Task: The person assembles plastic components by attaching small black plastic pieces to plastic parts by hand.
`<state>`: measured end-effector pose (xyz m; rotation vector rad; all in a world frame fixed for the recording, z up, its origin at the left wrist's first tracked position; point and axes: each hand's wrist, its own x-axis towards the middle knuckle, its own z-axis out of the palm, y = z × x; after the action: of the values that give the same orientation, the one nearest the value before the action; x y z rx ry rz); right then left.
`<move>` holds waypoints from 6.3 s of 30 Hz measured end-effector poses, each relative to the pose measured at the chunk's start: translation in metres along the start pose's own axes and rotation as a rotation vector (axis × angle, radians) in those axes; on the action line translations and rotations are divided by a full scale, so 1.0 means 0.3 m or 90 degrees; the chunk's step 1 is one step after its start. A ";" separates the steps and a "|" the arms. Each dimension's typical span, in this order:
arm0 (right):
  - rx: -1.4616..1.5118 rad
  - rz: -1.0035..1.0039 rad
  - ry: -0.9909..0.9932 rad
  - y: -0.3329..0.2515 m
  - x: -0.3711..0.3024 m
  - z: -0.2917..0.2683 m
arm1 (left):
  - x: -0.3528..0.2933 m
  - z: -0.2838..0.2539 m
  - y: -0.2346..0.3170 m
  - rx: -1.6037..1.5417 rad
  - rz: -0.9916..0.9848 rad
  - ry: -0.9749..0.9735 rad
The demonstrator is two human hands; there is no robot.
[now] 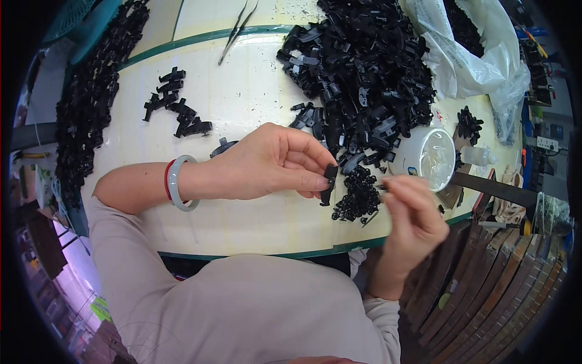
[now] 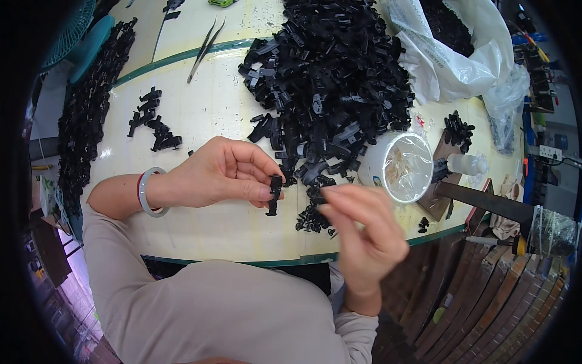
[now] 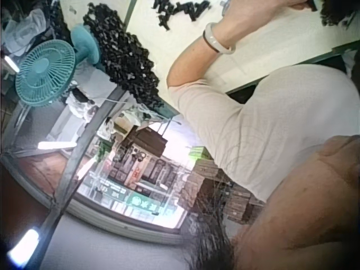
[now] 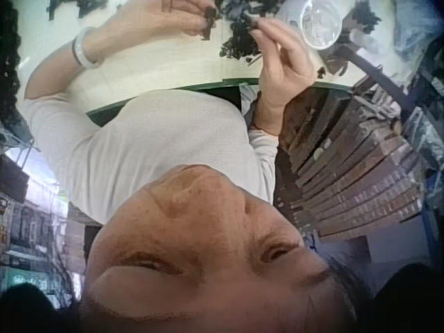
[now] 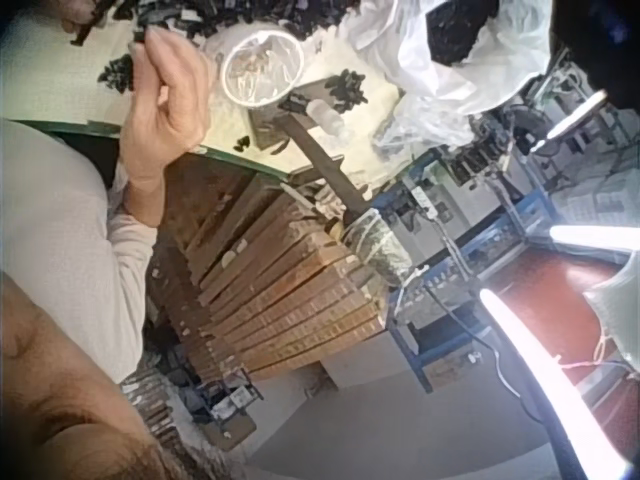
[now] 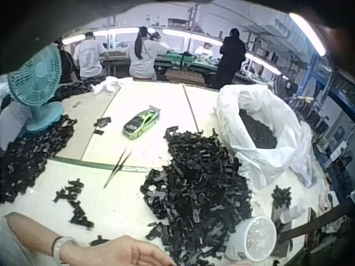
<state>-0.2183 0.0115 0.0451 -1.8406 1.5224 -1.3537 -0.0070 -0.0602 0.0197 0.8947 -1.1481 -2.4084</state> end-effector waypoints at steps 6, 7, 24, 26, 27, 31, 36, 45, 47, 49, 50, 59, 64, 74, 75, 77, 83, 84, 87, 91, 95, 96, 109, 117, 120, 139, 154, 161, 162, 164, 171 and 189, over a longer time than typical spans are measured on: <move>0.336 0.236 -0.010 0.018 -0.072 0.113 | -0.002 0.002 -0.016 -0.023 0.040 -0.014; 0.337 0.235 -0.016 0.020 -0.072 0.118 | -0.003 0.001 -0.020 -0.023 0.047 -0.017; 0.335 0.249 -0.022 0.008 -0.058 0.115 | -0.003 -0.002 -0.030 0.000 0.095 -0.015; 0.351 0.257 -0.032 0.009 -0.052 0.114 | -0.004 -0.002 -0.030 0.019 0.097 -0.012; 0.367 0.265 -0.042 0.010 -0.049 0.112 | -0.002 -0.002 -0.034 0.016 0.111 -0.009; 0.377 0.295 -0.061 0.012 -0.037 0.105 | -0.003 0.000 -0.038 0.042 0.133 0.008; 0.386 0.317 -0.072 0.017 -0.035 0.106 | -0.004 0.006 -0.036 0.084 0.165 0.032; 0.402 0.343 -0.081 0.021 -0.034 0.103 | -0.008 0.008 -0.039 0.172 0.220 0.064; 0.381 0.330 -0.079 0.020 -0.034 0.107 | -0.010 0.008 -0.040 0.190 0.236 0.072; 0.359 0.318 -0.078 0.018 -0.036 0.111 | -0.015 0.009 -0.039 0.278 0.249 0.103; 0.355 0.305 -0.086 0.017 -0.037 0.112 | -0.016 0.010 -0.039 0.279 0.247 0.103; 0.369 0.312 -0.070 0.040 -0.061 0.136 | -0.014 0.013 -0.038 0.333 0.276 0.109; 0.219 0.207 0.071 0.047 -0.040 0.064 | -0.050 -0.011 0.047 0.409 0.085 0.124; -0.166 0.025 -0.076 0.058 -0.137 0.035 | -0.160 -0.106 0.185 1.040 -0.018 0.114; -0.166 0.024 -0.072 0.060 -0.128 0.043 | -0.157 -0.095 0.189 1.044 -0.017 0.114; -0.217 -0.038 -0.118 0.062 -0.110 0.060 | -0.142 -0.053 0.189 0.978 0.145 0.187; -0.287 -0.103 -0.178 0.096 -0.087 0.116 | 0.039 0.010 0.036 0.938 0.489 0.043; -0.291 -0.106 -0.169 0.095 -0.085 0.115 | 0.053 0.009 0.029 0.969 0.485 -0.002; -0.251 -0.067 -0.161 0.088 -0.084 0.097 | 0.071 -0.020 0.012 0.977 0.508 -0.015; -0.178 0.032 -0.093 0.065 -0.094 0.079 | 0.074 -0.044 0.000 1.014 0.549 -0.047; 0.141 0.221 -0.033 0.046 -0.100 0.054 | 0.080 -0.038 -0.011 1.017 0.559 -0.088; 0.260 0.248 -0.029 0.045 -0.100 0.048 | 0.082 -0.037 -0.012 1.029 0.548 -0.101; 0.658 0.348 -0.027 0.089 -0.116 0.054 | 0.089 -0.045 -0.003 0.979 0.606 -0.153; 0.778 0.446 -0.039 0.099 -0.117 0.052 | 0.071 -0.022 -0.011 0.644 0.511 -0.088; 0.770 0.403 -0.042 0.101 -0.122 0.063 | 0.050 -0.019 0.034 0.491 0.242 -0.142; 0.538 0.332 -0.077 0.061 -0.096 0.056 | 0.043 0.006 0.052 0.200 -0.049 -0.135; 0.104 0.074 0.004 0.038 -0.107 0.097 | 0.045 0.036 0.042 0.111 -0.060 -0.061; -0.028 -0.083 0.058 0.036 -0.089 0.109 | 0.031 0.042 0.028 0.126 -0.034 -0.021; -0.048 -0.079 0.056 0.030 -0.081 0.090 | 0.035 0.043 0.027 0.110 -0.031 -0.034; -0.089 -0.050 0.079 0.035 -0.072 0.045 | 0.038 0.039 0.029 0.100 -0.008 -0.053; -0.061 0.020 0.198 0.056 0.004 -0.080 | 0.057 0.039 0.005 0.051 0.119 -0.090; -0.329 -0.345 0.075 0.032 -0.050 -0.067 | 0.059 0.011 -0.003 0.200 0.174 -0.164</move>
<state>-0.2396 0.0273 0.0403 -2.6870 1.6083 -1.3922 -0.0225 -0.0671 0.0134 0.4751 -1.6609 -2.1978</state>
